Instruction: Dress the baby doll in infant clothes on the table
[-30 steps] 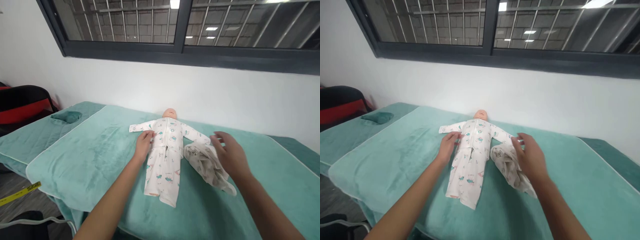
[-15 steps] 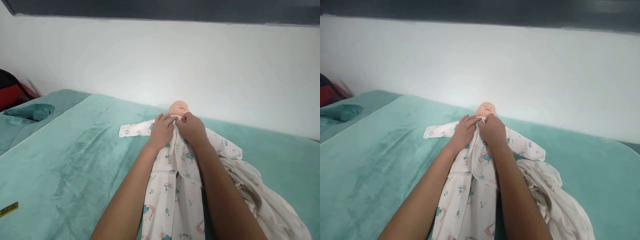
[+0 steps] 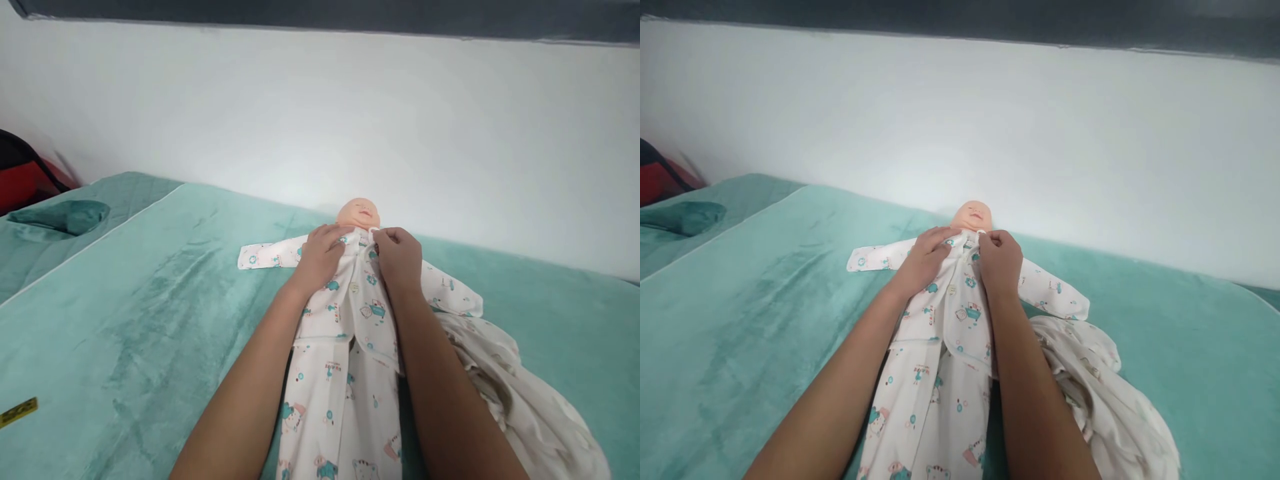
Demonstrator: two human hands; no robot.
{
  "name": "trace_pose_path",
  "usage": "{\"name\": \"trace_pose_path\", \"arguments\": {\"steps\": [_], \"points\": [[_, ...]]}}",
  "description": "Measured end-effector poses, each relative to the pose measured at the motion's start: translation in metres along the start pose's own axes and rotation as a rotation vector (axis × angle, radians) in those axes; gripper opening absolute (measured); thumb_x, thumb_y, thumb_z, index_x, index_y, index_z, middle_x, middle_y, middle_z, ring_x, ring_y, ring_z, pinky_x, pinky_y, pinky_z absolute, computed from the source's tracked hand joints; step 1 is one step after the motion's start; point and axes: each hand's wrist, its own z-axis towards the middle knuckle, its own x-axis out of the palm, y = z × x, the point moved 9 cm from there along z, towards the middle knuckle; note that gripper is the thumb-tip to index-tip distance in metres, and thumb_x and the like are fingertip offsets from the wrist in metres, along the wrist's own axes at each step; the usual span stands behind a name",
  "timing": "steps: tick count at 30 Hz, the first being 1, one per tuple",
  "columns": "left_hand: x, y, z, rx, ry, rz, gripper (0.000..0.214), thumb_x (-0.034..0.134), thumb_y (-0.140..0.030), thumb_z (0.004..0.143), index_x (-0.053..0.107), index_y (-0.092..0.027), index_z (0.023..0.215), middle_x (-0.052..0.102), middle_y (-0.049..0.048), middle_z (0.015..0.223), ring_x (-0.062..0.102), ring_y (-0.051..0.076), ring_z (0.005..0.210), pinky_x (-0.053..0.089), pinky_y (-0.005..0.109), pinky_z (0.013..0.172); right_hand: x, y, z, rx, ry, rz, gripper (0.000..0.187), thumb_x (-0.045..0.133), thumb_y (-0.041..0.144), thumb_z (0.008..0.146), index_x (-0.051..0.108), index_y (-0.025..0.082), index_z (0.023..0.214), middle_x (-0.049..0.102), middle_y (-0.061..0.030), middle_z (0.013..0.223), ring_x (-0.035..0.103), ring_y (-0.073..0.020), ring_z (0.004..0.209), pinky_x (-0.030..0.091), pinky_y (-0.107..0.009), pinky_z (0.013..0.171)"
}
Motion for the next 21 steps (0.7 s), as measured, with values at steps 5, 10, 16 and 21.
{"name": "trace_pose_path", "arguments": {"steps": [5, 10, 16, 21], "points": [[-0.004, -0.013, -0.018, 0.09, -0.005, -0.029, 0.034, 0.043, -0.024, 0.094, 0.073, -0.031, 0.108, 0.057, -0.0006, 0.14, 0.043, 0.021, 0.136, 0.028, 0.045, 0.119, -0.011, 0.004, -0.031, -0.067, -0.063, 0.051, 0.015, 0.06, 0.033, 0.077, 0.06, 0.021, 0.085, 0.065, -0.0002, 0.078, 0.057, -0.0161, 0.071, 0.044, -0.03, 0.071], [-0.002, -0.021, -0.048, 0.176, -0.004, 0.04, 0.035, 0.04, -0.026, 0.097, 0.066, -0.031, 0.12, 0.05, 0.0008, 0.147, 0.037, 0.02, 0.14, 0.028, 0.044, 0.12, -0.016, 0.006, -0.067, -0.153, -0.003, 0.013, 0.022, 0.061, 0.039, 0.08, 0.056, 0.022, 0.093, 0.062, 0.0, 0.086, 0.054, -0.0146, 0.069, 0.044, -0.03, 0.068], [0.001, -0.023, -0.055, 0.196, 0.016, 0.091, 0.045, 0.033, -0.015, 0.096, 0.063, -0.029, 0.126, 0.048, 0.002, 0.148, 0.031, 0.021, 0.144, 0.029, 0.044, 0.119, -0.002, 0.025, -0.075, -0.339, 0.131, -0.232, 0.021, 0.067, 0.039, 0.077, 0.057, 0.021, 0.084, 0.057, -0.001, 0.087, 0.053, -0.0162, 0.075, 0.04, -0.031, 0.069], [0.0, -0.022, -0.052, 0.187, 0.01, 0.096, 0.043, 0.033, -0.017, 0.096, 0.065, -0.03, 0.122, 0.048, 0.0012, 0.148, 0.03, 0.021, 0.144, 0.027, 0.046, 0.12, 0.001, 0.028, -0.07, -0.333, 0.152, -0.228, 0.009, 0.058, 0.029, 0.08, 0.06, 0.021, 0.077, 0.06, -0.0003, 0.081, 0.053, -0.0154, 0.072, 0.039, -0.03, 0.07]]}}
